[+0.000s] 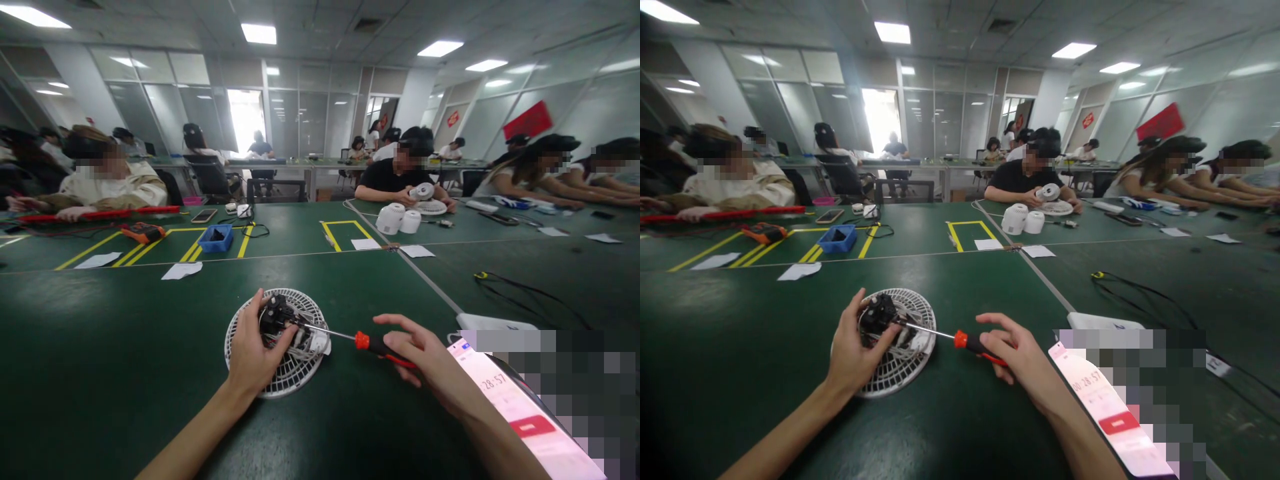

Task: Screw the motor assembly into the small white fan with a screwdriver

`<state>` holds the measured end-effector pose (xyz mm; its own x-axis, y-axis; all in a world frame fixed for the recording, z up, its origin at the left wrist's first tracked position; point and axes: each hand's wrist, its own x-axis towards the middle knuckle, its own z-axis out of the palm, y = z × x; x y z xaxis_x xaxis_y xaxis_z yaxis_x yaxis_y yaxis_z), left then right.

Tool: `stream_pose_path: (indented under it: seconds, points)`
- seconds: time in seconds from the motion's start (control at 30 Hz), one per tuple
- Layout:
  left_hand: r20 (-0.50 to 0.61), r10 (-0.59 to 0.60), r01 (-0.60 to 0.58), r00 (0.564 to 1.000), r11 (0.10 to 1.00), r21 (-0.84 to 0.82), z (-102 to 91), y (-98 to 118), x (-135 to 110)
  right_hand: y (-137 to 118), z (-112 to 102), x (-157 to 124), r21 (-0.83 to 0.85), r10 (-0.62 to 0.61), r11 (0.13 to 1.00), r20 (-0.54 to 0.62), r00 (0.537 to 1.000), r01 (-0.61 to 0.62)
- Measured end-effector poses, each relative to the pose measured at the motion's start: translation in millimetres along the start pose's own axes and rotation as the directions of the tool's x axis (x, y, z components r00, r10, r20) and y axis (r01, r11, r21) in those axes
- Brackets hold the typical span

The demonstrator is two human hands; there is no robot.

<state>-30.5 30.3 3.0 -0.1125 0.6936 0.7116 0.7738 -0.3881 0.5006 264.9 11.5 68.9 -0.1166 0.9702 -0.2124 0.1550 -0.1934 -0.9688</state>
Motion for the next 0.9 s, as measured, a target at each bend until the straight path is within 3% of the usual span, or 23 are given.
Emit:
stream_pose_path:
  seconds: [0.13, 0.2, 0.37, 0.43, 0.67, 0.8, 0.9]
  points:
    - [0.003, -0.003, 0.003, 1.0, 1.0, -0.009, 0.9, -2.3, -1.1, 4.5, -2.4, 2.5, -0.001, -0.137, 0.991, -0.053, 0.989, 0.137]
    - [0.008, -0.011, 0.012, 1.0, 1.0, -0.015, 1.4, -3.5, -1.9, 6.8, -1.1, 3.0, -0.032, -0.145, 0.989, -0.021, 0.989, 0.145]
    - [0.007, -0.037, 0.038, 0.999, 0.999, -0.022, 1.0, -2.5, -2.2, 6.1, 3.3, 1.2, -0.013, 0.059, 0.998, 0.091, 0.994, -0.058]
    - [0.009, -0.038, 0.038, 0.999, 0.999, -0.025, 0.8, -1.8, -2.2, 4.9, 3.1, 0.7, -0.023, 0.071, 0.997, 0.089, 0.993, -0.069]
    - [0.012, -0.059, 0.059, 0.998, 0.998, -0.016, 1.9, -4.0, -4.3, 8.0, -2.8, 3.0, -0.105, -0.109, 0.989, -0.003, 0.994, 0.108]
    - [0.016, -0.054, 0.054, 0.998, 0.998, -0.014, 1.8, -4.2, -4.2, 7.6, -5.6, 1.1, -0.208, -0.243, 0.953, -0.099, 0.965, 0.218]
    - [0.022, -0.067, 0.068, 0.997, 0.998, -0.01, 1.1, -3.0, -3.4, 7.5, -4.4, -0.3, -0.284, -0.29, 0.926, -0.106, 0.951, 0.25]
